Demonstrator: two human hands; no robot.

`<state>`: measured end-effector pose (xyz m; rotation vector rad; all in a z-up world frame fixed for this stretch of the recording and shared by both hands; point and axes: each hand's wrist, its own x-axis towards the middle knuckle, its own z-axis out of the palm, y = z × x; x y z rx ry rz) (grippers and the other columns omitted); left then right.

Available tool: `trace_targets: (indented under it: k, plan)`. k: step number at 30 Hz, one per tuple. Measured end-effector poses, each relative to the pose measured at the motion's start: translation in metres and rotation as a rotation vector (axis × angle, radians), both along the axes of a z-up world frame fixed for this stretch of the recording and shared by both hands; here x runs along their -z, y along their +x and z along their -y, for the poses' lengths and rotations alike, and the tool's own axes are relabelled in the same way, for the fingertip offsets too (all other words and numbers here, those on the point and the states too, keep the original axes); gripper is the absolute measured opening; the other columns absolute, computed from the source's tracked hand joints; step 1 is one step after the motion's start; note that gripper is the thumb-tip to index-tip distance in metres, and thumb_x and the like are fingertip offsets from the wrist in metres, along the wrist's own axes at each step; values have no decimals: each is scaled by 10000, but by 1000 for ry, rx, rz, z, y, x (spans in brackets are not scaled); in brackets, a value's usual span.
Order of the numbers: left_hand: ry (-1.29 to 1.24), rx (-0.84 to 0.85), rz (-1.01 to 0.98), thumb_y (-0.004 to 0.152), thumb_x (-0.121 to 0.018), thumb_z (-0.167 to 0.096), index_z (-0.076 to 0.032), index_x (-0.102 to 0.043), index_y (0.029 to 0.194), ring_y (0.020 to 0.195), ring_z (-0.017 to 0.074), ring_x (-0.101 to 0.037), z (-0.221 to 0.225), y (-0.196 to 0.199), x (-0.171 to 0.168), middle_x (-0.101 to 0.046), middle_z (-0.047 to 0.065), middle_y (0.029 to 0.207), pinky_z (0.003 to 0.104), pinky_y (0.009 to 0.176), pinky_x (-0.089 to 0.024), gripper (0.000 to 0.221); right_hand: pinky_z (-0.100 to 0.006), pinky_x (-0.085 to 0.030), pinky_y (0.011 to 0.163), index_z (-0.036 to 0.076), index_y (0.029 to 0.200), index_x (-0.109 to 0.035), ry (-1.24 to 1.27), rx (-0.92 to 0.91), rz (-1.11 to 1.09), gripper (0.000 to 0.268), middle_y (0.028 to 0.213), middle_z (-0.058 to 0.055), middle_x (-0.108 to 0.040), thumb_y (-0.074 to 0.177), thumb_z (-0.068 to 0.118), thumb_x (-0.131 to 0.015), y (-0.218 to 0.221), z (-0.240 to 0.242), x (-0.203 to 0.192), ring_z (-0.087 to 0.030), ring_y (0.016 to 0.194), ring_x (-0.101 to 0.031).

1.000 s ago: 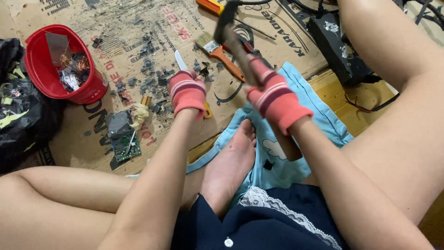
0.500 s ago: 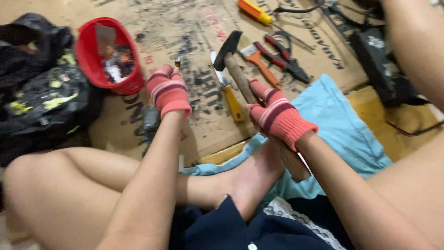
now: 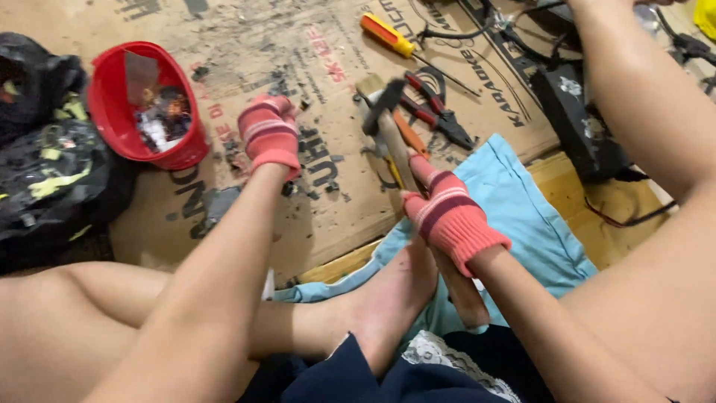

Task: Using a hammer and utility knife to disassemble or process small electronic components on the floor.

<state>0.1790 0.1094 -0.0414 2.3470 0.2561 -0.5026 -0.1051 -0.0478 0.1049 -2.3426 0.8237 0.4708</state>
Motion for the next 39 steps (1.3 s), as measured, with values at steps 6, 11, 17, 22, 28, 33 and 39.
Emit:
trace_targets:
  k: [6,11,17,22,28,33,39]
  plan:
    - [20,186,289,848,-749,-363,-312,-760,919,1020,238,-696,-3,2,44,-727,-23,936,388,903,-586,88,-503,-395,1165,193,1563,-365,123,-69,349,657,1502,-253,-487,931,170,-542,30,-39,-34,-403,1375,-480]
    - [40,299,563,843,-785,-381,-320,-757,879,950,266,-697,-29,11,61,-697,-12,904,400,843,-612,76,-437,-460,924,209,1541,-410,-72,-304,421,684,1216,-183,-620,883,164,-588,78,-36,14,-337,1066,-576]
    - [-469,220,612,818,-692,42,-54,-779,925,681,94,-681,-36,-4,39,-768,-2,818,189,674,-580,168,-439,-507,577,232,1571,-378,-194,-434,384,770,842,-171,-699,837,87,-563,83,-43,40,-320,624,-635]
    - [-324,315,726,807,-705,15,-59,-778,917,639,118,-641,-29,1,44,-764,-1,800,229,672,-566,151,-525,-429,1135,362,1434,-555,-43,-24,67,628,1192,-122,-731,837,205,-672,87,-72,9,-258,1135,-701]
    - [-301,305,698,813,-704,-11,-78,-776,926,665,124,-644,-34,3,48,-761,-4,816,239,688,-568,149,-384,-491,482,192,1557,-404,-193,-405,529,786,717,-125,-676,811,-7,-548,81,-57,37,-226,525,-601]
    - [-284,310,680,819,-704,-37,-98,-774,935,692,130,-647,-33,5,47,-759,-6,832,250,704,-569,148,-289,-424,461,82,886,-672,275,182,151,461,605,2,-503,1031,488,-511,97,-77,12,-135,493,-473]
    - [-267,307,653,825,-703,-63,-117,-772,944,718,136,-649,-33,8,48,-757,-8,847,260,720,-570,147,-291,-454,468,219,1612,-276,-230,-454,749,852,700,44,-601,883,-96,-583,86,-60,2,-86,549,-533]
